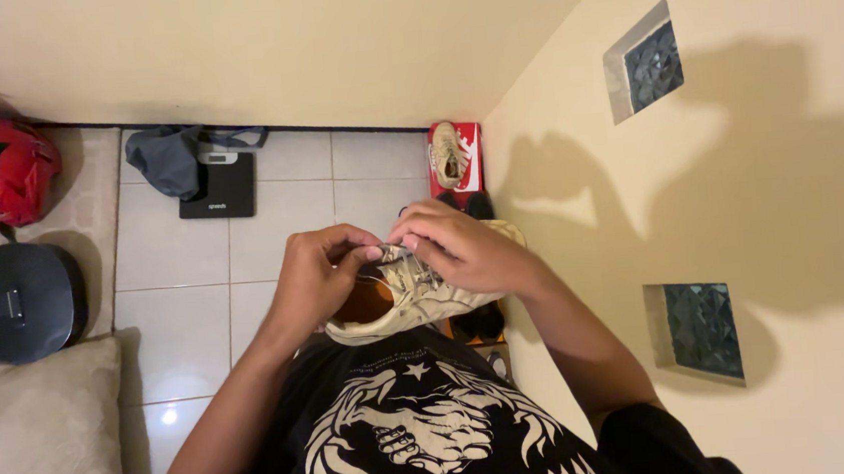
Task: The person removes the laces from a single off-white sneaker and then re-laces it by threading the laces through the eyelets and tying a knot. The task is performed by hand without tools.
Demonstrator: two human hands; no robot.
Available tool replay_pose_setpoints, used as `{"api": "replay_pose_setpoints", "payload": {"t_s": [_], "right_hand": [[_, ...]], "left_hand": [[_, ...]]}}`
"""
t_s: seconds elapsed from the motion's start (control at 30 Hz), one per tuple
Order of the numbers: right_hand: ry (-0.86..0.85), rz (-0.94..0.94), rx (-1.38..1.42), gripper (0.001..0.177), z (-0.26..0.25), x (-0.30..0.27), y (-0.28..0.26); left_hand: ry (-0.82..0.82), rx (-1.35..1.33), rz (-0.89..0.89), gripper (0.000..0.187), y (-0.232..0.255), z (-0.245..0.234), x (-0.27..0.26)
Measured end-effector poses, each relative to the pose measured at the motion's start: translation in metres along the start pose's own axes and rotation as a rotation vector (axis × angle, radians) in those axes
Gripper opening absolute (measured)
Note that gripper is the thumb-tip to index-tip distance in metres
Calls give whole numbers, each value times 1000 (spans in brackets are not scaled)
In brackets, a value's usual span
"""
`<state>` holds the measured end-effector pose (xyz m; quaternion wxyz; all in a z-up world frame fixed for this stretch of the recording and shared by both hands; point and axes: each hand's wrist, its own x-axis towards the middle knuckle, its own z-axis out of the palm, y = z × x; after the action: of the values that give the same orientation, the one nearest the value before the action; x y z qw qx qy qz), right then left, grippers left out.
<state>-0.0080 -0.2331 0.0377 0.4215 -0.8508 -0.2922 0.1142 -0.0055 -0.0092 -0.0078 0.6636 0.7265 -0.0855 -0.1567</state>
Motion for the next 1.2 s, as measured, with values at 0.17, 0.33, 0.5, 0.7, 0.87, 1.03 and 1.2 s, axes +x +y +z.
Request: {"api": "replay_pose_setpoints", "payload": {"t_s": [0.17,0.33,0.5,0.7,0.87,1.03,1.2], "right_hand": [[38,31,85,19,6,0,-1],[-22,-99,-190,21,8,3,1],[71,-166,-302,14,19,3,12],[312,-310,-228,16,21,-7,33],[529,-308,-59,21,15,-32,44],[665,-231,174,22,15,-56,48],[733,-189,212,19,24,-73,53]], "left_hand": [[8,42,-59,8,-12,2,5],[-30,36,-12,11,-19,3,8],[-11,124,-61,11,-19,7,9],[74,165,2,10,-27,4,14],[188,229,41,10,-36,-3,18],[285,269,127,7,-43,-12,21],[314,345,203,6,-49,-11,26]]}}
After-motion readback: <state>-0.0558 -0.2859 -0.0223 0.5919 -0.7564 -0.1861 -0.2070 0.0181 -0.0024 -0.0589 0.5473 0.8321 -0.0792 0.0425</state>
